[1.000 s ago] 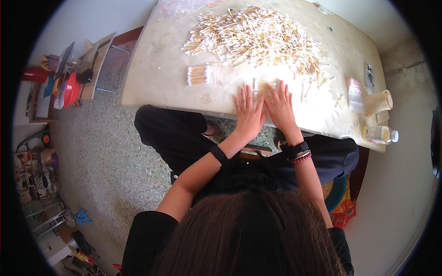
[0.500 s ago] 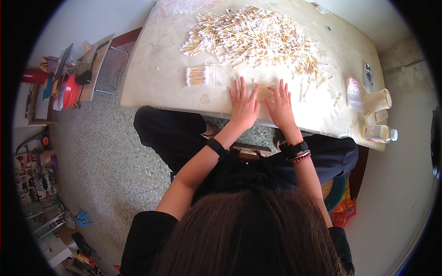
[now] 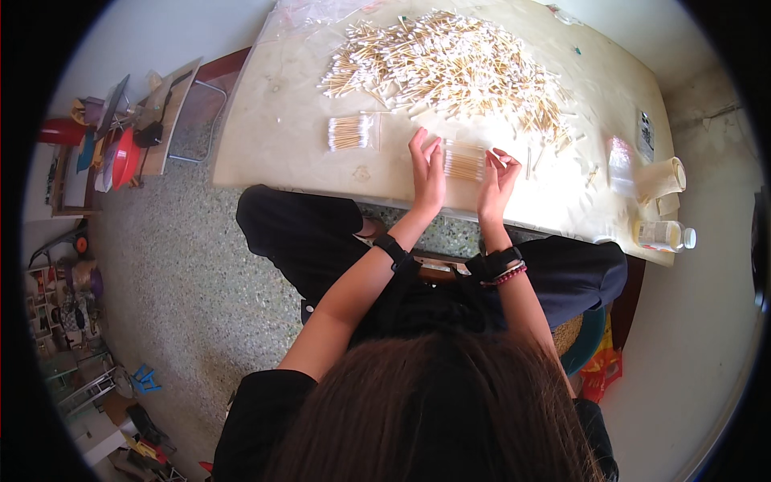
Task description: Sorting cotton swabs and placing them into small plastic bags.
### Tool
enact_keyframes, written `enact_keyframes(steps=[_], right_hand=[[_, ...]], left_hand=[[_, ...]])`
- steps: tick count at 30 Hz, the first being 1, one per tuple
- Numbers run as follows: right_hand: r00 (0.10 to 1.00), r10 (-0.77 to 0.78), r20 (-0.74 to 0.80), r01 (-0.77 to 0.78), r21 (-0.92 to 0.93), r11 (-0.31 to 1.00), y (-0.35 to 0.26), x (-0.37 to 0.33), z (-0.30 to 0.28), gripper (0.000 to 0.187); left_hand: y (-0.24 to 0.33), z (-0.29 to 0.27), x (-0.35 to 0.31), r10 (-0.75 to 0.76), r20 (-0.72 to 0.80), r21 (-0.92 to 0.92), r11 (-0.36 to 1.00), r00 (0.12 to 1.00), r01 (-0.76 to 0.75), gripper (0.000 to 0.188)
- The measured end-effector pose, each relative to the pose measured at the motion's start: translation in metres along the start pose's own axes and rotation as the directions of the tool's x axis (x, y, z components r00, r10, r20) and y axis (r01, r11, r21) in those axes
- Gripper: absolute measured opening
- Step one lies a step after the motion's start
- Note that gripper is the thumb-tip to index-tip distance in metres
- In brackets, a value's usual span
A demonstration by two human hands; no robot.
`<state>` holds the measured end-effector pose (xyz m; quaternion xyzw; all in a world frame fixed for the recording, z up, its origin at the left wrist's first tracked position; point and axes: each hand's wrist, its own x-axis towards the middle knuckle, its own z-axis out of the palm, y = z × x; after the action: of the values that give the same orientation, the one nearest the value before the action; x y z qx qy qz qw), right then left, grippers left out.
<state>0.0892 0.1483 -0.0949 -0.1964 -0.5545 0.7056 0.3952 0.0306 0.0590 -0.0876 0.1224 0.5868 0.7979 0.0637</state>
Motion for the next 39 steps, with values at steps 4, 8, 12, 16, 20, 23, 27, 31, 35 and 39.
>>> enact_keyframes(steps=[4, 8, 12, 16, 20, 23, 27, 31, 35, 39], right_hand=[[1.0, -0.029, 0.004, 0.029, -0.015, 0.999, -0.003, -0.004, 0.005, 0.027], [0.999, -0.037, 0.028, 0.037, -0.004, 0.999, -0.005, -0.007, 0.01, 0.029], [0.999, -0.028, 0.026, 0.027, 0.023, 0.999, -0.006, -0.009, 0.01, 0.031], [0.999, -0.016, 0.044, 0.015, 0.02, 1.0, -0.008, -0.011, 0.011, 0.031], [0.999, -0.004, 0.053, 0.003, 0.018, 1.0, -0.006, -0.008, 0.008, 0.031], [0.999, 0.003, 0.049, -0.004, 0.009, 1.0, -0.01, -0.001, -0.003, 0.029], [0.931, 0.279, 0.235, -0.138, -0.481, 0.866, -0.069, -0.001, -0.022, 0.032], [0.739, 0.224, 0.636, 0.555, -0.762, 0.333, -0.076, -0.022, -0.027, 0.045], [0.708, 0.269, 0.653, 0.656, -0.749, 0.09, -0.055, -0.033, -0.035, 0.05], [0.758, 0.239, 0.607, 0.616, -0.787, 0.047, -0.055, -0.034, -0.032, 0.049]], left_hand=[[0.0, 0.006, -0.009, -0.018, 0.089, 0.025, 1.0, 0.996, 0.016, 0.053], [0.0, 0.005, -0.008, -0.037, 0.085, -0.025, 0.999, 0.996, 0.039, 0.055], [0.003, 0.006, -0.009, -0.028, 0.092, -0.008, 1.0, 0.995, 0.028, 0.058], [0.003, 0.005, -0.014, -0.05, 0.091, -0.034, 0.998, 0.995, 0.053, 0.059], [0.002, 0.005, -0.017, -0.066, 0.093, -0.023, 0.997, 0.993, 0.069, 0.06], [0.008, 0.003, -0.017, 0.001, 0.019, -0.07, 0.998, 1.0, 0.0, 0.053], [0.04, -0.014, -0.022, 0.105, 0.297, 0.416, 0.88, 0.949, -0.228, 0.046], [0.05, -0.013, -0.037, 0.01, 0.584, 0.711, 0.477, 0.812, -0.517, 0.054], [0.033, -0.015, -0.043, -0.101, 0.612, 0.775, 0.277, 0.785, -0.568, 0.056], [0.026, -0.017, -0.044, -0.106, 0.604, 0.783, 0.262, 0.79, -0.564, 0.056]])
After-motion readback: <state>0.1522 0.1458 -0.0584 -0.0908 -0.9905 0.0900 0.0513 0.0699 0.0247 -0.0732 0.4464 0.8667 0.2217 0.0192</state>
